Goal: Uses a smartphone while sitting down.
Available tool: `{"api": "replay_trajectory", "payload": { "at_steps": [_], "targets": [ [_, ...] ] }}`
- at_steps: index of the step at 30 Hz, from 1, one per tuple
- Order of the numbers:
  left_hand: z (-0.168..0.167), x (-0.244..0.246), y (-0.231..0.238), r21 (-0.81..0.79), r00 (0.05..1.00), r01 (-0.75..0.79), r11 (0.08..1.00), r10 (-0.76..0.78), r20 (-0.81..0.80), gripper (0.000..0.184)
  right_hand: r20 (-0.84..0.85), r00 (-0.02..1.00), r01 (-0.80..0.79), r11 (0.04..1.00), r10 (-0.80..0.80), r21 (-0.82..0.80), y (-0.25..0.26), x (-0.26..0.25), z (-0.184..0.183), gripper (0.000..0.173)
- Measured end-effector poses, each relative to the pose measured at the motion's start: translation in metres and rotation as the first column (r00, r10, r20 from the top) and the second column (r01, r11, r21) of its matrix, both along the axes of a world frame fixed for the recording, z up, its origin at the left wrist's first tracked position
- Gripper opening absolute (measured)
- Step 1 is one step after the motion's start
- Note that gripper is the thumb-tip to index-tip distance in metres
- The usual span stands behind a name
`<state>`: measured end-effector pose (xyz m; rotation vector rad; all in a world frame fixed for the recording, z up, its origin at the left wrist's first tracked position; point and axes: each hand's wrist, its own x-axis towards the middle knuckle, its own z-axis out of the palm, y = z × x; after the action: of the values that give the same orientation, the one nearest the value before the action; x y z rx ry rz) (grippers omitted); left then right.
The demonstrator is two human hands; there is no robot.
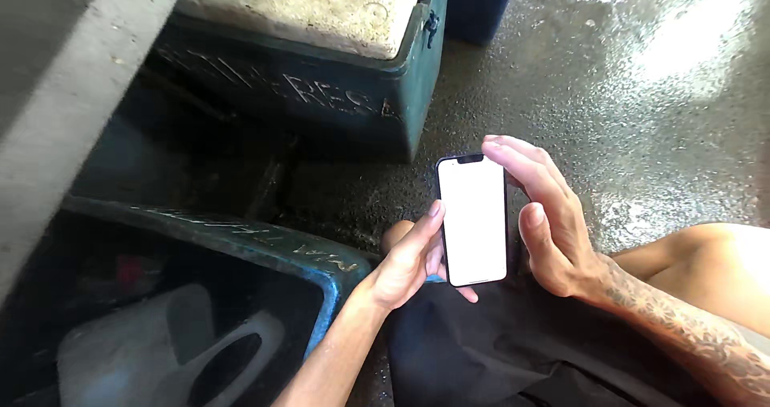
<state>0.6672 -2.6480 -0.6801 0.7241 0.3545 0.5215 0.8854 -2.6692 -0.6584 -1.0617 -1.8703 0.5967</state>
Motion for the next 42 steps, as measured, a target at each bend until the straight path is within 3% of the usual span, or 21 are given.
{"api": "replay_trajectory", "payload": {
  "at_steps": [13, 28, 34, 42],
  "targets": [
    [0.001, 0.001, -0.001, 0.004, 1.000, -0.014, 1.000, 0.014, -0.028, 0.068, 0.097, 0.995, 0.005, 0.998, -0.011, 0.055, -0.001, 0.000, -0.004, 0.061],
    [0.002, 0.001, -0.002, 0.028, 0.997, 0.008, 1.000, -0.005, -0.080, 0.069, 0.148, 0.989, 0.000, 1.000, -0.002, 0.013, -0.001, 0.000, -0.007, 0.062],
    [0.008, 0.004, -0.002, 0.003, 0.983, -0.010, 1.000, 0.010, -0.182, 0.032, -0.022, 1.000, 0.006, 0.999, -0.007, -0.049, 0.000, 0.001, 0.000, 0.057],
    [0.012, 0.005, -0.002, 0.020, 0.976, 0.002, 1.000, 0.002, -0.217, 0.025, -0.082, 0.997, -0.013, 0.997, 0.006, -0.077, -0.001, 0.002, 0.001, 0.058]
  ]
}}
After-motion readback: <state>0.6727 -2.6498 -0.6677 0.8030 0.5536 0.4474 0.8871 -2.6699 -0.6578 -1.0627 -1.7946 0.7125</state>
